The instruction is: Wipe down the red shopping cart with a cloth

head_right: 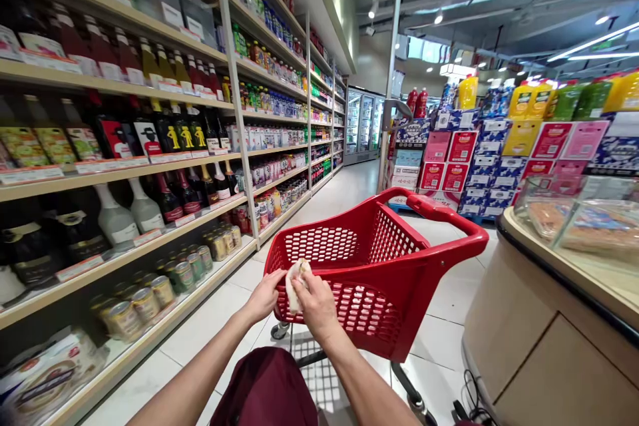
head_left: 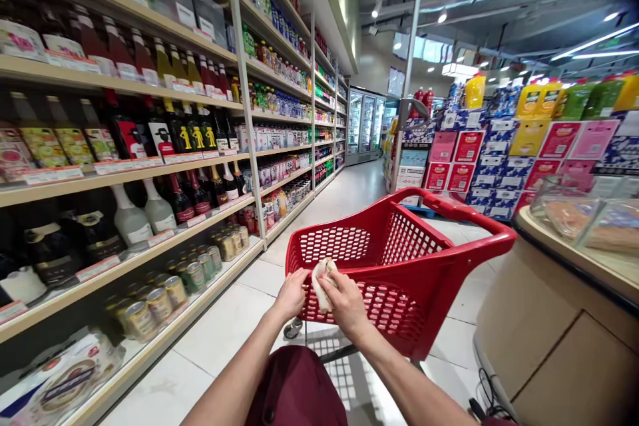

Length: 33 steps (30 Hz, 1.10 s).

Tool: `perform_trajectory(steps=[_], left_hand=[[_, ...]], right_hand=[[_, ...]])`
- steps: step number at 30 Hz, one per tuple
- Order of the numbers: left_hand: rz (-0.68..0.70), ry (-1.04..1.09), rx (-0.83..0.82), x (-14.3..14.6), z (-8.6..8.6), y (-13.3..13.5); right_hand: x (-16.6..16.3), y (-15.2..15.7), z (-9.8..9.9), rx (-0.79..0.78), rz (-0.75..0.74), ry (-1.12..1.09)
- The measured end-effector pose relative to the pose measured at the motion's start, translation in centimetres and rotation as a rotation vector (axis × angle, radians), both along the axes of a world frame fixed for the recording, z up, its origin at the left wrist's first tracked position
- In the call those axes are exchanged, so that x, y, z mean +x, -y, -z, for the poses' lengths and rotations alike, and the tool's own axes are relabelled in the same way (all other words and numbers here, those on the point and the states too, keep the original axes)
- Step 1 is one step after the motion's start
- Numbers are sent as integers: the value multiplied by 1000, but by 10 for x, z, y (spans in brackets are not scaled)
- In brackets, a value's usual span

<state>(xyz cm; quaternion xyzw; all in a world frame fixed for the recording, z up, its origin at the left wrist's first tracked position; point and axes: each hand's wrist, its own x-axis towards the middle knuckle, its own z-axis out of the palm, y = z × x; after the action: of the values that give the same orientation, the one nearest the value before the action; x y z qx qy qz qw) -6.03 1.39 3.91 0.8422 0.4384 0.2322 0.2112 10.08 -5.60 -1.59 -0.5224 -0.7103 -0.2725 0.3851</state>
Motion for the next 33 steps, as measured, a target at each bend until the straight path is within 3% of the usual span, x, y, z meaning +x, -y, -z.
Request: perform_trajectory(steps=[6,14,17,21,24,28,33], left_hand=[[-19,171,-87,-13,6,-6],[36,300,-204,-20,1,-10],[7,267,-145,-10,-3,-7],[-62,9,18,10,1,4],[-69,-186,85,19,6,13],[-107,-290,131,39,1,20],[-29,-338,169,93,-8,26]], right_hand=[[-23,-4,16,-73,-83,94],[-36,-17,-14,-110,-16,211],[-31,-20,-27,-78,25,206],[-3,-26,-40,-120,156,223],[46,-17,-41,-165,237,259],[110,7,-43,-128,417,200],[105,4,-50,-128,378,251]])
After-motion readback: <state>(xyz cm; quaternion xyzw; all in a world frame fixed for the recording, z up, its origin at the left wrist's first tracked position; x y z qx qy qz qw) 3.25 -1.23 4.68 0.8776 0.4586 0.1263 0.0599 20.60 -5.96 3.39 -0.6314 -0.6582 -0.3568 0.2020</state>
